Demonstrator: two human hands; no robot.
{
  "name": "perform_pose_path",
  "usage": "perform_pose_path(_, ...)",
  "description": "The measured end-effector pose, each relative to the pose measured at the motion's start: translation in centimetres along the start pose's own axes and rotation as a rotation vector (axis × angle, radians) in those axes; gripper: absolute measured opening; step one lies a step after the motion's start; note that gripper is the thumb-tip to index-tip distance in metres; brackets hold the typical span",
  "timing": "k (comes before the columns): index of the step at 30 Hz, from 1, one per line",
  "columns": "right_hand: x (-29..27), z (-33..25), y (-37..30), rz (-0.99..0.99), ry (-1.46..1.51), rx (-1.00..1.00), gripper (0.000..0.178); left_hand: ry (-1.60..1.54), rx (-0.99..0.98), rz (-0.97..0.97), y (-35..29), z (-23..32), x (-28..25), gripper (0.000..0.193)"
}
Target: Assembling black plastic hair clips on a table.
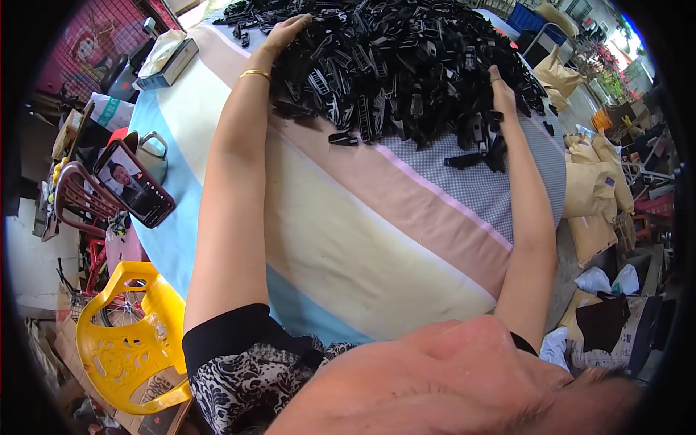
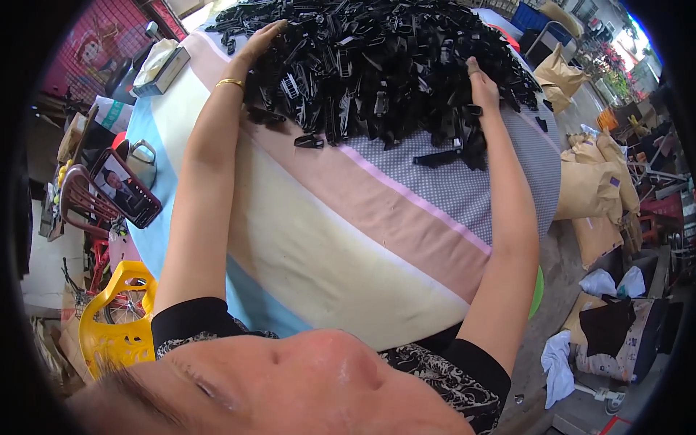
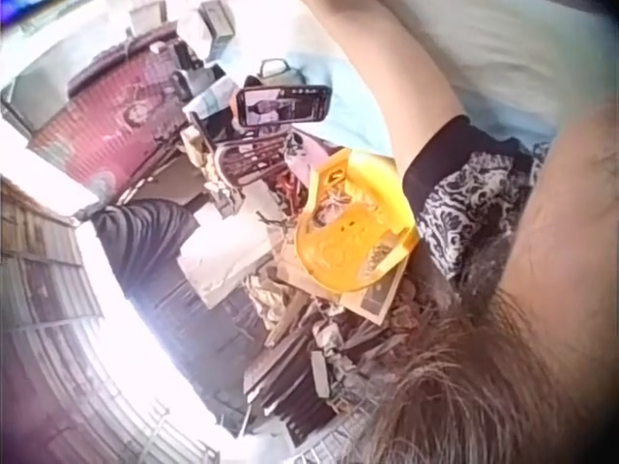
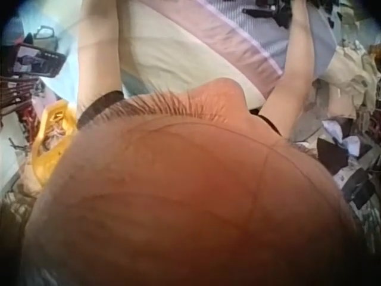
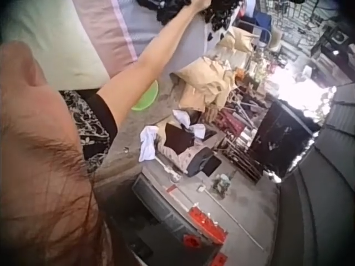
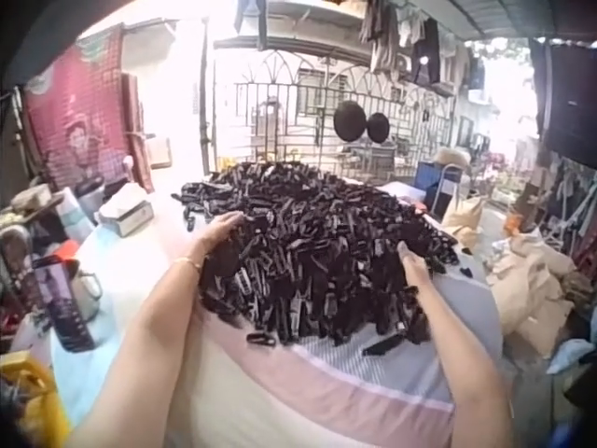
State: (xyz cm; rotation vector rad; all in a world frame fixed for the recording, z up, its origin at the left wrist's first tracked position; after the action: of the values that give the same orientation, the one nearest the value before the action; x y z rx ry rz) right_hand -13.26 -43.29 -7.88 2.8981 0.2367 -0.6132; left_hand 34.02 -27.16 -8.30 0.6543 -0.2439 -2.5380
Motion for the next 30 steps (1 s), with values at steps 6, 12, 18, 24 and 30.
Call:
perform_pose_path(6, -0.1, 2.1, 1.1, -0.051, 0.060, -0.154, 0.058, -0.161, 0.083, -0.093, 0.0, 4.5, 7.9, 0.061)
perform_pose_path(12, 3.8, 0.7, -0.6, -0.269, 0.469, -0.065, 0.045, -0.355, 0.083, -0.184, -3.7, 8.3, 10.1, 0.055)
perform_pose_path(18, 6.7, -3.4, -6.3, -0.310, 0.535, -0.174, 0.052, -0.358, 0.232, -0.251, -4.5, 7.6, 10.6, 0.043)
perform_pose_path(24, 6.5, -5.1, -9.8, -0.436, 0.326, -0.276, 0.033, -0.260, 0.194, -0.539, -8.0, 10.8, 11.3, 0.055)
perform_pose_path(30, 5.4, -6.0, -11.0, -0.630, 0.082, -0.461, 0.033, -0.365, 0.072, -0.548, -12.0, 10.9, 10.4, 0.048)
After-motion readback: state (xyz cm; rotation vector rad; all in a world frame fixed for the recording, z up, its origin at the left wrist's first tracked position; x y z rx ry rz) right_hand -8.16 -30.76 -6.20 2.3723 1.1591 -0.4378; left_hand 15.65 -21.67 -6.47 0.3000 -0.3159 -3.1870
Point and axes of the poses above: each hand's wrist, its own y-axis towards the middle knuckle, its own x-axis out of the palm, z = x × y, the point moved 3 cm from there along y, towards the middle knuckle, and after that the axes turned 3 degrees about x, right-handed, at the moved point
